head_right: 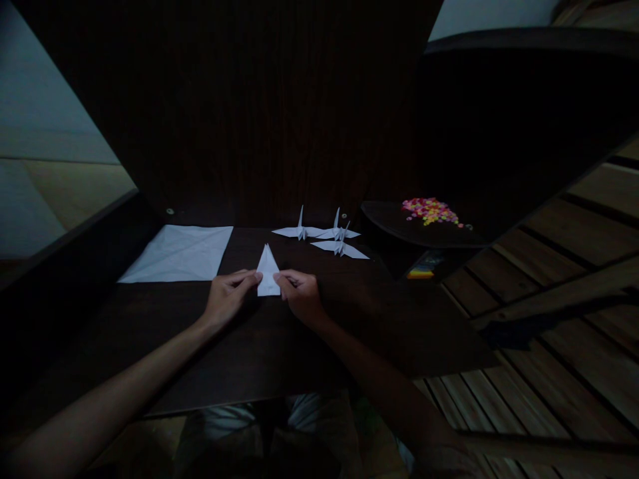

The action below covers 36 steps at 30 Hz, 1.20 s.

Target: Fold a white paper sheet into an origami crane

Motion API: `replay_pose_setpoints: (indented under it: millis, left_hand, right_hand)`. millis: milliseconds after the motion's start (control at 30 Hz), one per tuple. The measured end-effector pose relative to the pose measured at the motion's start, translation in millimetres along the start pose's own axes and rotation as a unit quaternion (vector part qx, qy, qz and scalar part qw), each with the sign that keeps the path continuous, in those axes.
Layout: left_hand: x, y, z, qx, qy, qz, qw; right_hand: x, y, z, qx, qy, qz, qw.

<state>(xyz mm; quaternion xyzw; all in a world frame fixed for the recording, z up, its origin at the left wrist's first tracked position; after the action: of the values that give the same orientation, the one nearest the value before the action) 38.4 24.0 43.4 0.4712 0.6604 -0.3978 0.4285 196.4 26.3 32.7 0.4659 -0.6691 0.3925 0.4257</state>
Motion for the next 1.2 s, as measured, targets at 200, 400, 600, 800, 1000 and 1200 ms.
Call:
replay_pose_setpoints:
  millis: [200,400,600,800,1000,1200]
  left_hand:
    - [5,-5,-2,-0.033,0.025,-0.057,0.998]
    - [-1,-4,0,-0.030,0.060,-0.085,0.994]
    - [0,-6,-1,-0.044,0.053,-0.083,0.994]
    - [9,-3,-5,-0.016,0.014,-0.035,0.999]
    - [12,-4,-6,-0.011,0.003,-0.041,0.999]
    - [-12,-4,-1,0.030,0.120,-0.028,0.992]
  right_hand:
    - [15,-4,5,-0.038,-0.129,0.110,0.985]
    - [25,-4,8,-0.047,-0.193,0.131,0.971]
    - [22,-1,8,-0.026,-0.171,0.112,0.979]
    - [15,-5,4,-0.035,-0.112,0.089,0.989]
    - [9,-2,2,-0.016,-0.067,0.043,0.997]
    - [11,-6,0,-0.028,-0.080,0.059,0.995]
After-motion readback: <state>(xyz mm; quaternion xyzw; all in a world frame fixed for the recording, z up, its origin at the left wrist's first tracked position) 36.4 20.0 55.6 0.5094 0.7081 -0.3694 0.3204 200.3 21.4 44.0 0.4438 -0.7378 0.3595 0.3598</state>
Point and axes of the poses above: each hand's wrist, its own z-axis away from the middle knuckle, its own y-axis out of the palm, x = y × z, the point moved 8 cm from there along -z, towards the middle knuckle, and after that the axes turned 13 degrees about -x, right-handed, at the moved point
